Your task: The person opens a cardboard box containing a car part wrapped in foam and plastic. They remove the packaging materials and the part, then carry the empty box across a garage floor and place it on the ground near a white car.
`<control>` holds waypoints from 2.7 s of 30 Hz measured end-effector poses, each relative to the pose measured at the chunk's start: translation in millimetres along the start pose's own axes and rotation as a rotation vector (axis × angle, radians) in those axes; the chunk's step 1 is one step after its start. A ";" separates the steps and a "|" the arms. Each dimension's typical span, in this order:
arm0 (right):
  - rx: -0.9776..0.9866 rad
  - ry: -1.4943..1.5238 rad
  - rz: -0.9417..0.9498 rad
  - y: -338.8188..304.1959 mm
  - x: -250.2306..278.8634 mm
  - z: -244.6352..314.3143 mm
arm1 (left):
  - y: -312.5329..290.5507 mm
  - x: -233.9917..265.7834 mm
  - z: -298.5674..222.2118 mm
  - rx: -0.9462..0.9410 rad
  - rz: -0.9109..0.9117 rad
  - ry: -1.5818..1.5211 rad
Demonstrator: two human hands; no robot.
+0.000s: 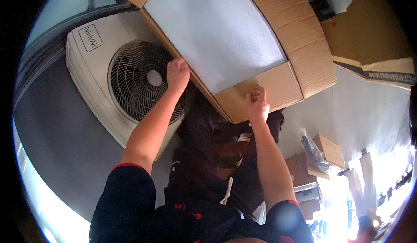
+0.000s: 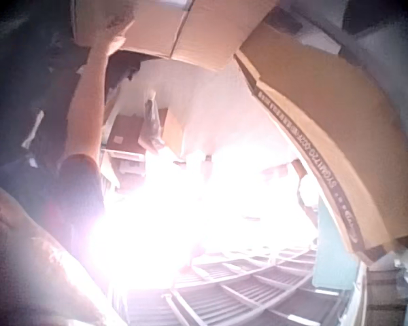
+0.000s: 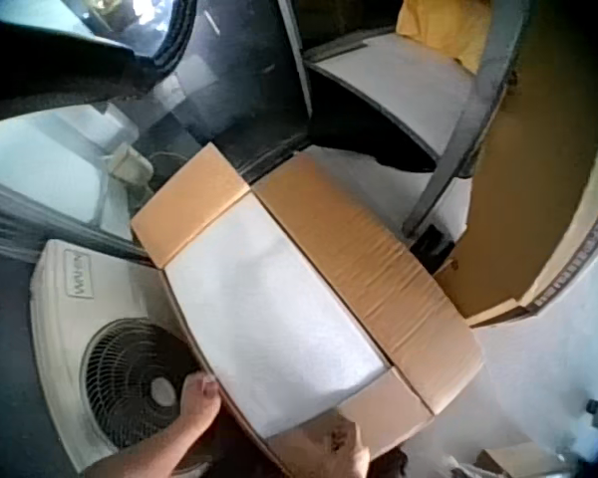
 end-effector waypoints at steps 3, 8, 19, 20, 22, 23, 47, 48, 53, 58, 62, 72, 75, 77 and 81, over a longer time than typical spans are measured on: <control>0.082 -0.220 0.032 1.9 10.6 19.0 | -6.1 -70.3 97.0 0.337 0.215 -0.545; -0.043 -0.211 -0.164 20.7 64.9 14.6 | -12.9 -150.7 183.2 0.552 0.225 -0.634; -0.356 -0.081 -0.448 28.0 92.9 -58.5 | 9.1 -148.7 145.5 0.426 0.065 -1.290; -0.513 0.208 -0.355 26.3 87.6 -69.2 | -3.8 -151.5 144.3 0.426 0.071 -1.285; -0.450 0.490 -0.248 38.8 96.4 -67.5 | -25.7 -151.8 125.6 0.399 0.074 -1.210; -0.432 0.477 -0.190 40.7 89.6 -57.8 | -26.6 -145.9 137.1 0.365 0.080 -1.206; -0.066 0.589 -0.227 66.8 87.4 -103.5 | -204.0 -18.8 27.9 0.040 -0.025 -0.569; -0.114 0.538 -0.210 65.9 87.1 -104.5 | -197.7 -18.2 24.4 0.051 0.004 -0.466; -0.269 0.520 -0.154 58.9 93.3 -91.2 | -148.9 47.5 31.7 -0.160 -0.217 -0.618; -0.411 0.775 -0.082 40.8 93.4 -44.8 | -77.8 203.5 -9.7 -0.370 -0.643 0.031; -0.471 0.894 -0.140 45.8 100.0 -47.7 | -46.0 291.8 -137.1 -0.491 -0.851 0.511; -0.508 0.902 -0.138 56.5 103.3 -76.1 | 146.1 398.7 -275.3 -0.196 -0.494 0.397; -0.532 0.885 -0.110 54.0 94.9 -75.3 | 135.6 400.9 -293.9 -0.651 -0.596 0.695; -0.532 0.857 -0.157 55.2 108.6 -77.2 | 66.0 376.0 -302.4 -1.018 -1.077 0.609; -0.533 0.881 -0.094 52.1 94.1 -72.9 | 73.2 384.0 -289.5 -1.150 -1.129 0.636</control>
Point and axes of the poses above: each hand's wrist, its own y-axis towards the middle knuckle, its own x-axis out of the back of the hand, z = x × y, the point moved 9 cm from there along y, towards the middle knuckle, and after that the axes turned 7 degrees about y, right-handed, at the moved point
